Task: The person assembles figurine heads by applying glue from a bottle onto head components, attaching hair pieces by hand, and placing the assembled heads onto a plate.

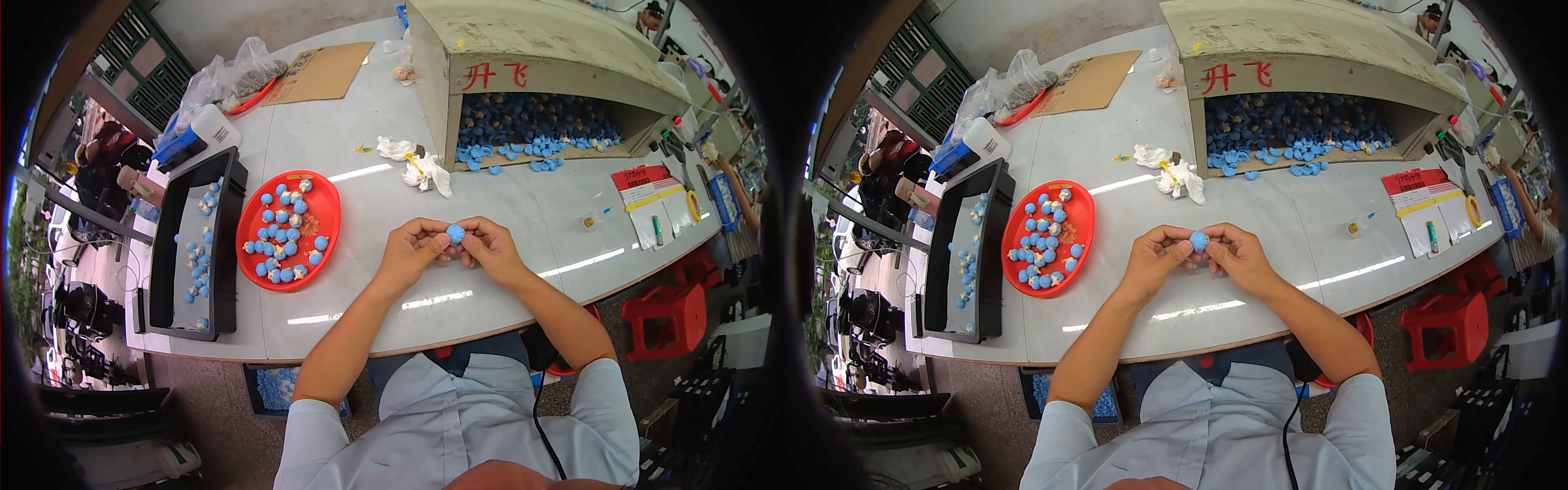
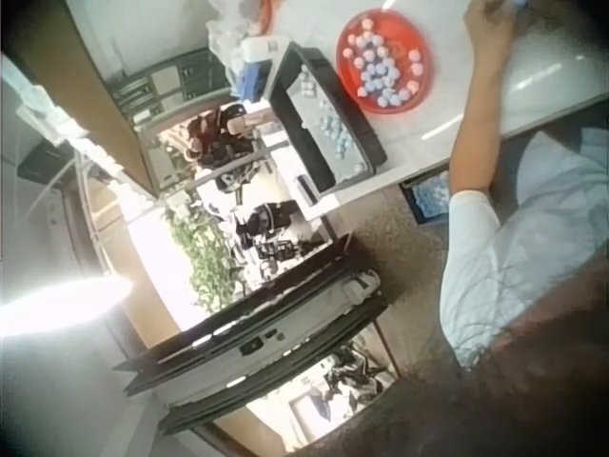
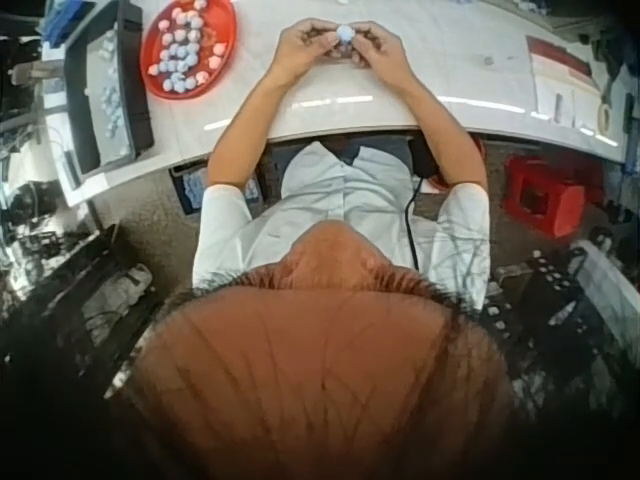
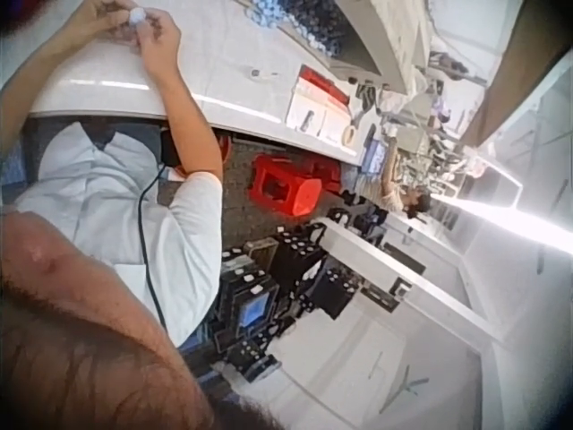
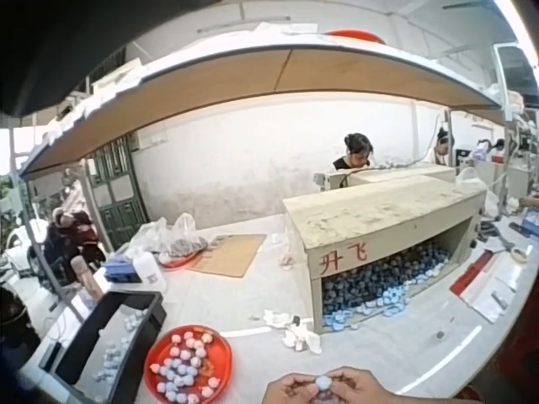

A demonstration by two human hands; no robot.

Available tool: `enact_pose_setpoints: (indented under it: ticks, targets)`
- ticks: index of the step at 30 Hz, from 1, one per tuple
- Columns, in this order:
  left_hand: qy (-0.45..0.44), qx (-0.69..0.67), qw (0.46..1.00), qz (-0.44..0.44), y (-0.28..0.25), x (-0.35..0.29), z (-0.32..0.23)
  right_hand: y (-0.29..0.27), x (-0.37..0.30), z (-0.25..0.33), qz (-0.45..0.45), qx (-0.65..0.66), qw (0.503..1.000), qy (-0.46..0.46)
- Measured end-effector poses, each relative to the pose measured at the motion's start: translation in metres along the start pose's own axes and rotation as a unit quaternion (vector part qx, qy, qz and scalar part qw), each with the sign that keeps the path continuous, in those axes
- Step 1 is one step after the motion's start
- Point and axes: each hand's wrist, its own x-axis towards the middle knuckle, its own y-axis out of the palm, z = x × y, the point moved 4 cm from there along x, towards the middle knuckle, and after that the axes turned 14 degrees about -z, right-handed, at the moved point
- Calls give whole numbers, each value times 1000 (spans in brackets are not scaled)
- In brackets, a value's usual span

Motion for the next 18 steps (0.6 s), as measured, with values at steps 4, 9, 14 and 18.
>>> enact_pose_setpoints:
  ticks: [4,9,14,18]
  targets:
    - [-10,1,1000,-13,0,0,1,0,1,3,6,-1,999,38]
    - [7,39,999,-33,0,0,3,-2,2,2,4,25,998,55]
    - [-9,35,999,-27,5,-3,-4,-3,2,4,3,7,997,72]
    - [-18,50,998,-36,2,2,0,-5,4,2,-2,28,996,90]
